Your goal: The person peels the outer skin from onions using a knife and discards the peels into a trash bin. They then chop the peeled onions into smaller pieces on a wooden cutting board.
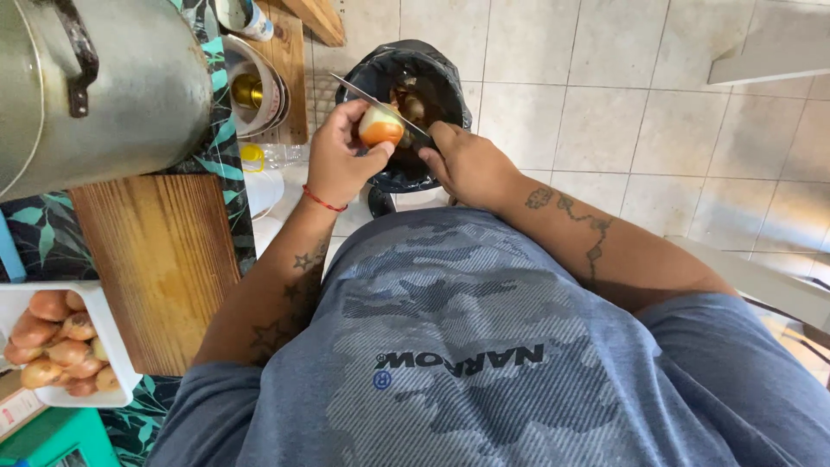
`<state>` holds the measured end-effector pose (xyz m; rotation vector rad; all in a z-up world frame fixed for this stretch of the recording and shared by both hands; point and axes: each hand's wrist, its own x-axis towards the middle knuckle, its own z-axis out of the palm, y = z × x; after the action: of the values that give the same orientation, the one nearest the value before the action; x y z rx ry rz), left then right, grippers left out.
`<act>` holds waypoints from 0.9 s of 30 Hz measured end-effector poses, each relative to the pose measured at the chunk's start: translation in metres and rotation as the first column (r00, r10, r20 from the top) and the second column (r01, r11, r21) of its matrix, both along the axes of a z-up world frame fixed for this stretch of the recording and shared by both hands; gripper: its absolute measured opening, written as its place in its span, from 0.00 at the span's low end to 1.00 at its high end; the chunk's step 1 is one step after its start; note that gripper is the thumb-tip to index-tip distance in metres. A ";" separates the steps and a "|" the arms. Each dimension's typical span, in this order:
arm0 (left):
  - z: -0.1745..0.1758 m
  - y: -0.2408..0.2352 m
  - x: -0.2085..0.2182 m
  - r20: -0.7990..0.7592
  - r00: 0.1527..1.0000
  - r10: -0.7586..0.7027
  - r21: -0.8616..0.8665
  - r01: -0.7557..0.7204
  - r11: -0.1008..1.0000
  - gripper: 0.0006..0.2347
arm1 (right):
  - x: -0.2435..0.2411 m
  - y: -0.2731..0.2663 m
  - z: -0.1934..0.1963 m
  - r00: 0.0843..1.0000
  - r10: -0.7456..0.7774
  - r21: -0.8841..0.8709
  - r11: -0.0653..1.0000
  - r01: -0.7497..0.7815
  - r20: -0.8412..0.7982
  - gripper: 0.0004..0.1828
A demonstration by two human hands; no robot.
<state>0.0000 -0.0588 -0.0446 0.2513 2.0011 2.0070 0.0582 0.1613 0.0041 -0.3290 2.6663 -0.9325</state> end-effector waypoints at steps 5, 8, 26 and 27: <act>-0.011 0.009 0.010 0.117 0.991 0.065 0.132 -0.080 0.988 0.25 | 0.011 0.006 -0.015 0.992 0.003 -0.045 0.999 0.003 0.127 0.20; -0.011 0.017 0.015 0.222 0.968 0.117 0.203 -0.164 0.965 0.23 | 0.015 0.007 -0.019 0.983 0.001 -0.062 0.998 0.011 0.185 0.22; 0.025 0.012 0.012 -0.029 1.000 0.011 -0.102 -0.014 0.995 0.28 | 0.015 0.012 -0.002 0.995 -0.078 -0.071 0.994 0.083 0.066 0.17; 0.029 0.013 0.013 -0.025 1.000 0.012 -0.106 -0.015 0.994 0.28 | 0.016 0.013 -0.003 0.995 -0.077 -0.074 0.994 0.082 0.070 0.17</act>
<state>0.0129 -0.0463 -0.0154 0.2405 2.1220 1.9069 0.0744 0.1742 0.0013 -0.2058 2.6039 -1.0529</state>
